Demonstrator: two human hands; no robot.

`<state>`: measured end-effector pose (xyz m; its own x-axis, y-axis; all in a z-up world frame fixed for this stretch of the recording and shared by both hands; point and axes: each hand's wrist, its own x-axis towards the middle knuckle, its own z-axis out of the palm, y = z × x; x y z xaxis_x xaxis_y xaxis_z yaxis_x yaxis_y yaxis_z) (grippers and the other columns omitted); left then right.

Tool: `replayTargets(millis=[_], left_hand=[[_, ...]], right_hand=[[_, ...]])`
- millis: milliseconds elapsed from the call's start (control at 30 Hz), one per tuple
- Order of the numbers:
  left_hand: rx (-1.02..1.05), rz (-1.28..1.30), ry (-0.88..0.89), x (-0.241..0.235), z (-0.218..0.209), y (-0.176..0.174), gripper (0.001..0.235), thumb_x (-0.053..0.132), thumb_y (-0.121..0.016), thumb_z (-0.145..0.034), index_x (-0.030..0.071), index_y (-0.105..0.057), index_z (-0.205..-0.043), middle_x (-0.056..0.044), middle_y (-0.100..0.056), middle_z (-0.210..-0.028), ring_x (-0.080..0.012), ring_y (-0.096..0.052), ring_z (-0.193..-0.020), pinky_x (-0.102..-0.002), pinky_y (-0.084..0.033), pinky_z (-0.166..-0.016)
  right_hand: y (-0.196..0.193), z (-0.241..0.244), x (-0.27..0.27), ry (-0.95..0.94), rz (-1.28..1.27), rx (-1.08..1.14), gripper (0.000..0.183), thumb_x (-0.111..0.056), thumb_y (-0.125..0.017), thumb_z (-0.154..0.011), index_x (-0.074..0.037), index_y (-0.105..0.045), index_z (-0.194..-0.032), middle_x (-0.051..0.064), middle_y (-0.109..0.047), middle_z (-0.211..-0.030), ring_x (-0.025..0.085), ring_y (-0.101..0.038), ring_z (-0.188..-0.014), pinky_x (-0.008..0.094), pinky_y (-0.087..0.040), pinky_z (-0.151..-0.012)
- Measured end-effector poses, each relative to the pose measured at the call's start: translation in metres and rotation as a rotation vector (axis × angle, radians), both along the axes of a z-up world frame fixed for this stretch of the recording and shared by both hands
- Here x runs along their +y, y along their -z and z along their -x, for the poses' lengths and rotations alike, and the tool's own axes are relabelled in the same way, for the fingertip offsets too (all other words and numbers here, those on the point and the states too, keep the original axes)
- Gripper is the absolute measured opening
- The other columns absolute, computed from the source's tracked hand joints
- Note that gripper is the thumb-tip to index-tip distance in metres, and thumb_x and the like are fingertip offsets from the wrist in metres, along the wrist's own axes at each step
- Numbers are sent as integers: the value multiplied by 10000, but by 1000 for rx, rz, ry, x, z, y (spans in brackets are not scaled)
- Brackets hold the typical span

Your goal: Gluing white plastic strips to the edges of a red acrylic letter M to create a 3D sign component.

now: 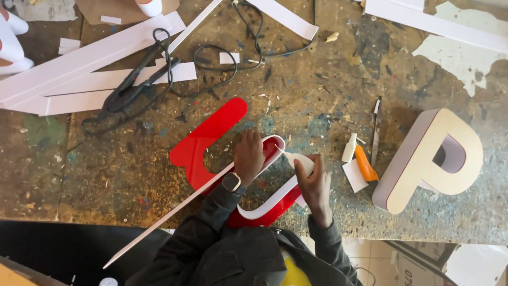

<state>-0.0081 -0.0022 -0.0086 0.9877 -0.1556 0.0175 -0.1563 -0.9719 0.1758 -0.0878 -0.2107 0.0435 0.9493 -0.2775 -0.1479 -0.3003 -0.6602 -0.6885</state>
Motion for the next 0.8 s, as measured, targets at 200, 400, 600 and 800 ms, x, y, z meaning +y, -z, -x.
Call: replayTargets(millis=[200,400,600,800], left_hand=[[69,-8,22,0,-1,25,144,151,-719,-918,122,-628,-1027,-42,-643,-1004,-207,-716,-1018,-320,-667,-636],[162,25,61,8,-11,-84,202,156,-725,-909,87,-624,-1069,-96,-649,-1056,-272,-712,-1085,-375,-680,-653],[218,76,40,3,-9,-12,629,642,-834,-879,69,-662,-1073,-142,-682,-1073,-315,-729,-1150,-392,-692,-725],[217,110,31,2,-6,-1,740,756,-811,-884,54,-669,-1073,-144,-658,-1054,-334,-727,-1134,-432,-676,-748]], right_hand=[[13,-13,56,100,116,-29,435,-539,-835,-1000,-226,-645,-1233,237,-829,-856,531,-815,-851,663,-618,-794],[53,-21,68,148,156,-165,395,-455,-885,-988,-210,-648,-1186,199,-787,-749,477,-822,-768,556,-649,-712],[54,-25,72,131,110,-233,385,-354,-905,-990,-137,-635,-1158,254,-802,-797,487,-816,-758,558,-642,-648],[57,-26,74,131,131,-239,404,-318,-935,-994,-92,-645,-1161,274,-800,-815,483,-817,-764,535,-649,-642]])
